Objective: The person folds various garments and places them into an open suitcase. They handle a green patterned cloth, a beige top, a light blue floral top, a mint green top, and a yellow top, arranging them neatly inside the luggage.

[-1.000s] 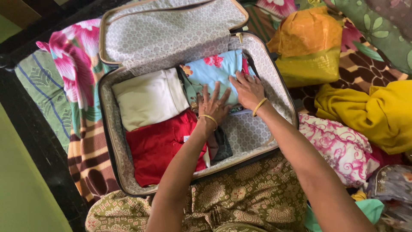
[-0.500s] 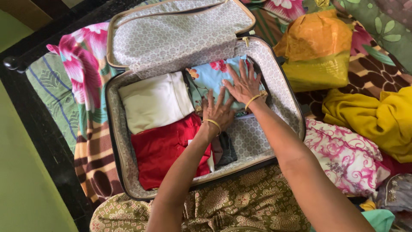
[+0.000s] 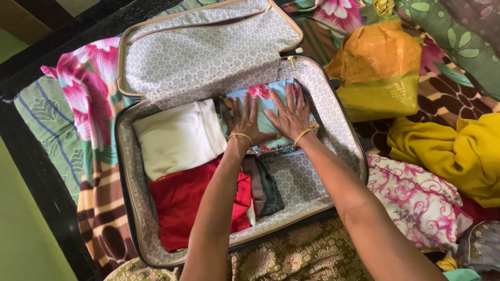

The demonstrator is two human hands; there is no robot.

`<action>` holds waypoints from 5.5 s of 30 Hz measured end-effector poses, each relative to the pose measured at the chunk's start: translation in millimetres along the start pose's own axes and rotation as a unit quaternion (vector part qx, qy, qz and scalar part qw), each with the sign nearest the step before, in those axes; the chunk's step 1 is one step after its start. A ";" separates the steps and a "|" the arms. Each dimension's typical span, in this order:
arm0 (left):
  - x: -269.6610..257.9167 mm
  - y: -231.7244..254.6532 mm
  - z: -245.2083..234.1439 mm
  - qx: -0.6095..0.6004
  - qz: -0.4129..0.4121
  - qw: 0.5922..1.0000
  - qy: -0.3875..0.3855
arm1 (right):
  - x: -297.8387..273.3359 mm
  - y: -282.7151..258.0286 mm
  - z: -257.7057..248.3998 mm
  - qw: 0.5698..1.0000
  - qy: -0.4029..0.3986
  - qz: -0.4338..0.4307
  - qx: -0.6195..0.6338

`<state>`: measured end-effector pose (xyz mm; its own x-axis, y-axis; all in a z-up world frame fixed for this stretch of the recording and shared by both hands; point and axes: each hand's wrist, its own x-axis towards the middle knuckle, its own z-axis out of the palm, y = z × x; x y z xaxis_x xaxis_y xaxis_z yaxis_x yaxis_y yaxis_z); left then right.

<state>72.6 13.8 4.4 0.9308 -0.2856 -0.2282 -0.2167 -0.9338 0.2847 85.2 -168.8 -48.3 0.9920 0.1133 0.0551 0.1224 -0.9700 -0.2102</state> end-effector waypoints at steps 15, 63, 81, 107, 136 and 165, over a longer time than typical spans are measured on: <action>29.7 -16.7 14.1 -0.030 -0.028 0.996 -0.075 | 1.0 -5.8 1.1 0.999 0.035 0.001 -0.021; -36.5 -0.5 33.1 0.055 -0.063 0.993 -0.079 | -31.0 55.3 -27.1 0.976 -0.160 -0.147 -0.028; -54.5 14.5 37.3 0.133 0.060 0.985 0.092 | -34.3 60.2 -8.8 0.986 -0.132 -0.102 0.004; -48.1 57.6 66.6 0.232 0.075 0.968 0.063 | -69.2 35.2 -79.8 0.994 -0.062 -0.058 0.075; -149.2 144.0 8.6 -0.229 0.313 0.921 0.023 | -269.4 20.5 -221.8 0.910 0.019 -0.047 0.411; -272.9 308.3 130.4 -0.208 0.393 0.868 -0.219 | -568.5 193.0 -161.6 0.899 0.037 0.410 0.152</action>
<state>-286.6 -224.2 33.0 0.3220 -0.9394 -0.1177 -0.5247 -0.2805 0.8037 -459.9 -455.2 37.6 0.7492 -0.6381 -0.1776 -0.6351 -0.6160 -0.4661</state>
